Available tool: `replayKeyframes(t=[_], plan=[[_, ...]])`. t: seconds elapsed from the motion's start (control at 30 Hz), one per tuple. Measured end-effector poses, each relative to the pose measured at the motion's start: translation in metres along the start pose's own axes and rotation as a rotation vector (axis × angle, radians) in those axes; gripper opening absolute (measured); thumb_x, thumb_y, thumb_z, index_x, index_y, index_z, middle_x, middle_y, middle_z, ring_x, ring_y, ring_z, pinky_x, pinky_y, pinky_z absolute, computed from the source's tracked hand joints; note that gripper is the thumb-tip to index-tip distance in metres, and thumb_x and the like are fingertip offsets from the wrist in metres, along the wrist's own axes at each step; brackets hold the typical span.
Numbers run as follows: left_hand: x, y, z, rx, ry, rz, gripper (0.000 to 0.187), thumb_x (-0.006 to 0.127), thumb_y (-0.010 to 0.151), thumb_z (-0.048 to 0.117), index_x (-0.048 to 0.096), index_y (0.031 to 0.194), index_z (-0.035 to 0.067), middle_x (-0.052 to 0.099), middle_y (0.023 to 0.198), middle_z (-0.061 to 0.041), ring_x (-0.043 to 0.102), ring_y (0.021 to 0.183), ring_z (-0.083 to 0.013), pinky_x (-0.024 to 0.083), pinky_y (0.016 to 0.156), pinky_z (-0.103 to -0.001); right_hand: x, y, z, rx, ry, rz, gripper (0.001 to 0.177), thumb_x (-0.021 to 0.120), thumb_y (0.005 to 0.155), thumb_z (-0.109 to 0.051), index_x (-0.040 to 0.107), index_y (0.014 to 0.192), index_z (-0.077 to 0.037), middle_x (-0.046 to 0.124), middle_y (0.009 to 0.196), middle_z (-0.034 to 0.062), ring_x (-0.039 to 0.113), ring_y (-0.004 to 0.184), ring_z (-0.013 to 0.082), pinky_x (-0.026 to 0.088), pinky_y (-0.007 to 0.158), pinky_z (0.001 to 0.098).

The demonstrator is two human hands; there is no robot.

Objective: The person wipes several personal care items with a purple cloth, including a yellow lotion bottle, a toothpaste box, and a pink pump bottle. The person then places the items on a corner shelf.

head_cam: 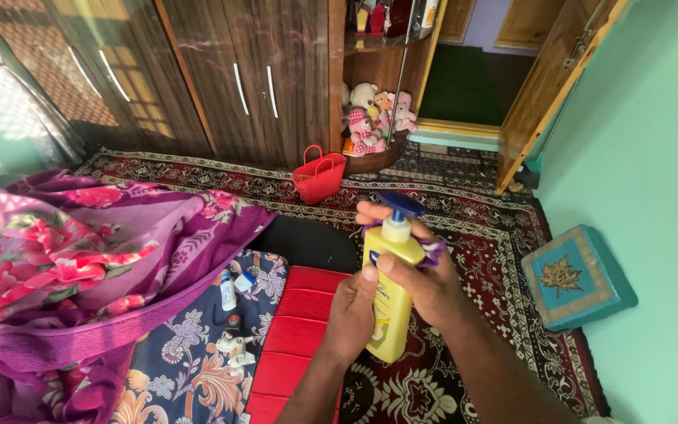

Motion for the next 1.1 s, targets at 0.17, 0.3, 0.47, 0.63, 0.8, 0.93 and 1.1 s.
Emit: replayKeyframes(t=[0.17, 0.3, 0.47, 0.63, 0.8, 0.93, 1.1], plan=[[0.001, -0.002, -0.002, -0.004, 0.007, 0.042, 0.054, 0.041, 0.109, 0.043, 0.071, 0.102, -0.001, 0.072, 0.083, -0.004, 0.065, 0.071, -0.0087, 0.054, 0.064, -0.026, 0.008, -0.006, -0.002, 0.027, -0.062, 0.136, 0.056, 0.064, 0.099, -0.005, 0.046, 0.151, 0.0, 0.06, 0.134, 0.0193, 0.061, 0.118, 0.0201, 0.055, 0.1, 0.0344], [-0.001, -0.002, -0.009, 0.031, 0.004, 0.069, 0.052, 0.041, 0.109, 0.042, 0.07, 0.1, -0.001, 0.072, 0.084, -0.003, 0.065, 0.072, -0.0081, 0.054, 0.065, -0.025, 0.016, -0.012, -0.001, 0.085, -0.08, 0.233, 0.046, 0.063, 0.101, -0.003, 0.05, 0.144, 0.002, 0.062, 0.12, 0.0211, 0.065, 0.099, 0.0185, 0.058, 0.086, 0.0337], [-0.004, -0.002, -0.016, 0.098, 0.039, 0.102, 0.053, 0.042, 0.112, 0.041, 0.069, 0.096, -0.003, 0.071, 0.081, -0.005, 0.063, 0.07, -0.009, 0.052, 0.063, -0.026, 0.028, -0.015, -0.002, -0.094, -0.193, 0.308, 0.049, 0.061, 0.102, -0.007, 0.038, 0.144, -0.001, 0.056, 0.144, 0.0167, 0.062, 0.12, 0.0161, 0.056, 0.102, 0.0319], [-0.005, -0.004, -0.011, 0.045, 0.056, 0.057, 0.053, 0.041, 0.108, 0.043, 0.07, 0.1, -0.001, 0.072, 0.084, -0.005, 0.065, 0.073, -0.0084, 0.055, 0.066, -0.026, 0.025, -0.02, 0.002, -0.049, -0.108, 0.244, 0.049, 0.064, 0.1, -0.008, 0.044, 0.143, -0.002, 0.057, 0.145, 0.0182, 0.061, 0.123, 0.0212, 0.053, 0.106, 0.0377], [-0.005, -0.007, -0.007, -0.038, 0.071, -0.008, 0.054, 0.039, 0.106, 0.046, 0.07, 0.104, 0.001, 0.073, 0.085, -0.004, 0.067, 0.072, -0.0081, 0.056, 0.065, -0.025, 0.005, -0.01, 0.012, 0.127, 0.13, 0.024, 0.054, 0.071, 0.087, -0.011, 0.052, 0.136, -0.001, 0.065, 0.135, 0.0205, 0.065, 0.126, 0.0318, 0.053, 0.11, 0.0485], [0.0, -0.007, -0.007, 0.025, 0.045, -0.004, 0.057, 0.041, 0.112, 0.044, 0.069, 0.096, -0.003, 0.07, 0.078, -0.005, 0.063, 0.065, -0.0094, 0.052, 0.058, -0.026, 0.002, -0.01, 0.016, 0.192, 0.259, -0.007, 0.054, 0.07, 0.089, -0.012, 0.052, 0.138, 0.0, 0.066, 0.132, 0.0223, 0.064, 0.124, 0.0314, 0.051, 0.11, 0.0479], [-0.001, -0.009, -0.004, 0.026, 0.164, 0.155, 0.053, 0.045, 0.107, 0.044, 0.071, 0.094, 0.0, 0.072, 0.078, -0.005, 0.064, 0.067, -0.0088, 0.053, 0.06, -0.026, 0.011, -0.017, 0.021, 0.11, 0.143, 0.243, 0.044, 0.063, 0.097, -0.01, 0.052, 0.138, 0.0, 0.066, 0.135, 0.0195, 0.066, 0.122, 0.0252, 0.054, 0.105, 0.042]])
Point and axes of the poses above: each hand's wrist, its own y-axis towards the middle knuckle, its own x-axis out of the palm, z = x × y, the point moved 3 cm from there along y, towards the middle knuckle
